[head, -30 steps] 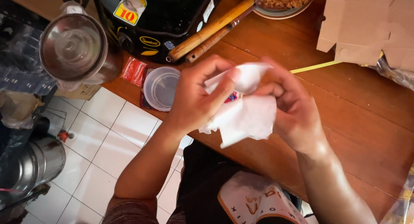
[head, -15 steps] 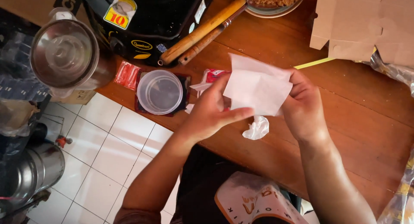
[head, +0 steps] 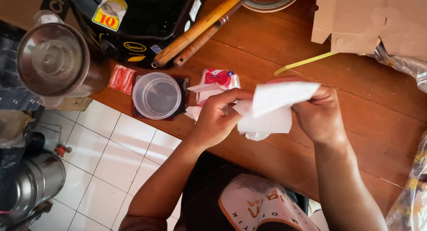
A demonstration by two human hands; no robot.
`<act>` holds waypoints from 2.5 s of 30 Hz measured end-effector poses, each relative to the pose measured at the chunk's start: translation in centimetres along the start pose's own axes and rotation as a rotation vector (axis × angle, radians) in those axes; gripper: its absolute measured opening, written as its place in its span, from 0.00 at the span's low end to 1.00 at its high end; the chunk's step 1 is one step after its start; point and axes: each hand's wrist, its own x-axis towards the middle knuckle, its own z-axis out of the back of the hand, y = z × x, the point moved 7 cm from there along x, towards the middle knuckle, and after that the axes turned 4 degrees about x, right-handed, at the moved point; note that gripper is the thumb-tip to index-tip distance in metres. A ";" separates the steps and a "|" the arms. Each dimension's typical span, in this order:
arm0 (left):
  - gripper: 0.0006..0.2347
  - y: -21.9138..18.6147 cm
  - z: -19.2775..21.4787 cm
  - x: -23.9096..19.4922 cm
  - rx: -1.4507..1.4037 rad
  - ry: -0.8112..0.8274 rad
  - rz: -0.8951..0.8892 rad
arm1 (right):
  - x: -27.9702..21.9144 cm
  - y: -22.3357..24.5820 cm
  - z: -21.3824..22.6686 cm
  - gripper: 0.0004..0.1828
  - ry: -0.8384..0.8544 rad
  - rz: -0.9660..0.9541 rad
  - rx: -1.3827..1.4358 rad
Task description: The person wipes a small cardboard box with a wet tissue, folds it into shape, and places it with other assembled boxes. They then wipe a flat cardboard piece with a wet tissue and set it aside. The task involves cleaning and assembling cardboard packaging components on a wooden table.
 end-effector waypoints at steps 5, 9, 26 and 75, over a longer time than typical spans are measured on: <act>0.15 1.6 0.0 -0.1 -0.271 0.017 0.093 | -0.2 1.4 0.4 0.11 0.148 0.143 -0.285; 0.25 3.9 -0.9 -0.3 -0.365 -0.006 0.267 | -0.7 2.9 -0.8 0.19 0.130 0.342 -0.668; 0.15 2.6 -2.0 -1.2 -0.271 -0.162 0.231 | -1.9 -3.8 2.0 0.21 0.138 -0.326 -0.259; 0.05 -3.4 7.0 -8.9 0.260 -0.484 -0.218 | -2.0 -5.9 -10.3 0.02 0.539 -0.268 -0.304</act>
